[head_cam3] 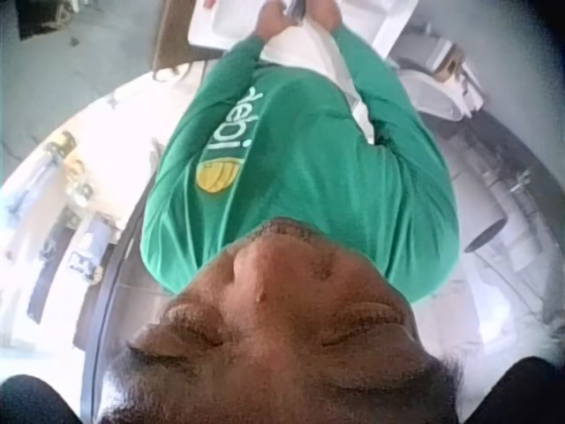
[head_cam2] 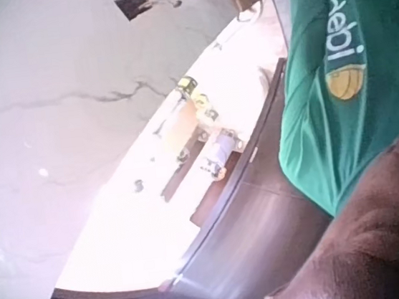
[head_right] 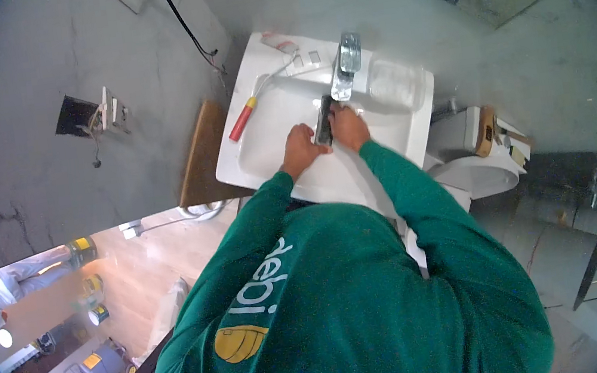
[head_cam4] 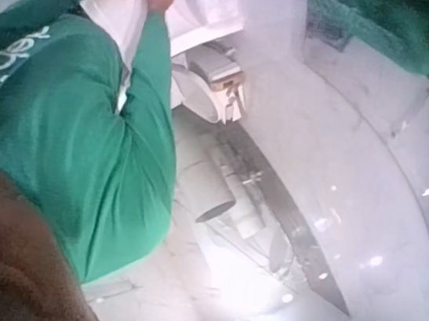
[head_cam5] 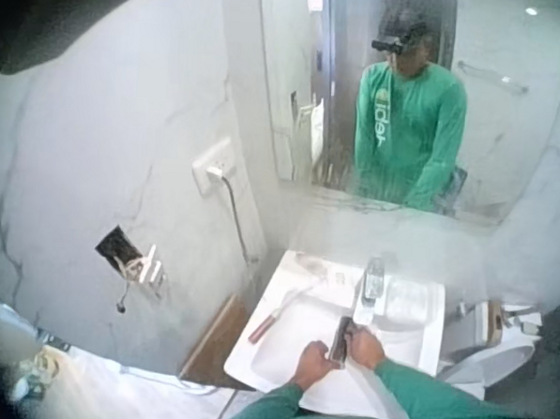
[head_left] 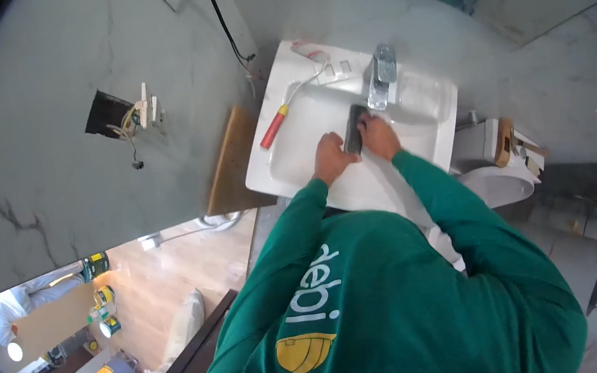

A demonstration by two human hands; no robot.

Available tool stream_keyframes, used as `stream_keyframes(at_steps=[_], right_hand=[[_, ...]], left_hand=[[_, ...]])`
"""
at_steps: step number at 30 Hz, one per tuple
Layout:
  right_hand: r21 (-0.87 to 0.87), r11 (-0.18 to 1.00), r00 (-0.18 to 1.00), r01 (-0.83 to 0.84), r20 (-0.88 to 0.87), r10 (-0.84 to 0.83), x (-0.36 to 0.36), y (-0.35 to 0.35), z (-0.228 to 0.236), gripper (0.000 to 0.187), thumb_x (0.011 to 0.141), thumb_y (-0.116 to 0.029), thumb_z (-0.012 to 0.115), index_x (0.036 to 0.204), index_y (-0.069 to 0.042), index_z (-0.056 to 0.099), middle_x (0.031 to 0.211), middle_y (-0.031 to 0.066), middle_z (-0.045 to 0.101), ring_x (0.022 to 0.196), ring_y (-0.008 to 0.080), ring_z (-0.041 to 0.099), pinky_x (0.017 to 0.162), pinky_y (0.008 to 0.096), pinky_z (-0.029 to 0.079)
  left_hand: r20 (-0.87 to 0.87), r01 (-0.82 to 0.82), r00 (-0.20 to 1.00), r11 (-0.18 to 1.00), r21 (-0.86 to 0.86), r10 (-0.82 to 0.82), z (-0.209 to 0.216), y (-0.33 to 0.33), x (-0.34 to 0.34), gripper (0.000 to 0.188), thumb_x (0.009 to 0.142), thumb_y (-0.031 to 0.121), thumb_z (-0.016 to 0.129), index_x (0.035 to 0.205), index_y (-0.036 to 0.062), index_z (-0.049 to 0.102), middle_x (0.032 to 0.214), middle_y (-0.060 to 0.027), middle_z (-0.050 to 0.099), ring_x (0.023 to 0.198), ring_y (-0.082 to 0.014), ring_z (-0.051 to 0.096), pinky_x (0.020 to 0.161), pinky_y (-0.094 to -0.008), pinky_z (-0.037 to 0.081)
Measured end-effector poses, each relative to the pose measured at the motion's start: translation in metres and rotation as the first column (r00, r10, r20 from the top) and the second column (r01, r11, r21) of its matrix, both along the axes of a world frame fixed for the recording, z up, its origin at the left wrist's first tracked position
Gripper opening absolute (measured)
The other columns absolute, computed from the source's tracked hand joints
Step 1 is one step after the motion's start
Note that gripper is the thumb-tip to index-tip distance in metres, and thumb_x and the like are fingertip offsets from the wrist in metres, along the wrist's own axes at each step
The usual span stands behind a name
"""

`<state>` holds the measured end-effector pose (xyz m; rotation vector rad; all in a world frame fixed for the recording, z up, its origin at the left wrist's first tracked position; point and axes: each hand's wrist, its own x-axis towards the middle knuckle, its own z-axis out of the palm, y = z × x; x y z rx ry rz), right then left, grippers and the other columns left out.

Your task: The person cleans a small wooden block at a sink, then uses a hammer to strike the end of the block several times while holding it.

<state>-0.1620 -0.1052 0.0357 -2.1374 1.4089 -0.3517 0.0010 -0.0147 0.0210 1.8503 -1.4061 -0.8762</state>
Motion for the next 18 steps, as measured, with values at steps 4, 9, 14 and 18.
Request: stream_keyframes(at_steps=[4, 9, 14, 18], right_hand=[[0.092, 0.987, 0.990, -0.131, -0.039, 0.135, -0.003, 0.051, 0.022, 0.020, 0.099, -0.019, 0.059, 0.108, -0.001, 0.063, 0.099, 0.0299, 0.068, 0.096, 0.0515, 0.066, 0.087, 0.0582, 0.053], [-0.031, 0.999, 0.999, -0.031, 0.025, 0.032, 0.000, -0.012, 0.010, 0.022, 0.101, -0.020, 0.059, 0.114, -0.002, 0.063, 0.105, 0.0309, 0.069, 0.097, 0.0512, 0.066, 0.084, 0.0582, 0.054], [0.084, 0.984, 0.986, -0.156, -0.050, 0.160, 0.000, 0.020, 0.013, 0.023, 0.099, -0.018, 0.059, 0.115, -0.002, 0.063, 0.105, 0.0298, 0.069, 0.099, 0.0503, 0.066, 0.088, 0.0582, 0.053], [-0.020, 0.993, 0.992, -0.119, 0.026, 0.120, -0.004, -0.014, -0.003, 0.024, 0.099, -0.020, 0.062, 0.114, -0.002, 0.064, 0.106, 0.0278, 0.070, 0.100, 0.0488, 0.067, 0.088, 0.0547, 0.055]], left_hand=[[0.026, -0.006, 1.000, 1.000, -0.007, 0.006, -0.020, -0.002, 0.003, 0.062, 0.051, 0.027, 0.102, 0.091, -0.0014, 0.064, 0.097, -0.0215, 0.065, 0.093, -0.0410, 0.064, 0.083, -0.0478, 0.053], [0.004, -0.003, 1.000, 1.000, 0.013, 0.003, -0.009, 0.001, -0.002, 0.065, 0.051, 0.029, 0.102, 0.093, -0.0013, 0.063, 0.097, -0.0207, 0.064, 0.097, -0.0403, 0.063, 0.085, -0.0477, 0.053], [-0.004, -0.013, 1.000, 0.998, -0.066, 0.012, -0.026, 0.002, 0.002, 0.064, 0.051, 0.027, 0.102, 0.094, -0.0015, 0.064, 0.097, -0.0204, 0.064, 0.098, -0.0405, 0.063, 0.087, -0.0473, 0.053], [-0.024, -0.017, 1.000, 0.997, -0.076, 0.016, -0.021, 0.000, -0.002, 0.064, 0.050, 0.027, 0.101, 0.094, -0.0014, 0.064, 0.098, -0.0206, 0.064, 0.098, -0.0408, 0.062, 0.087, -0.0475, 0.052]])
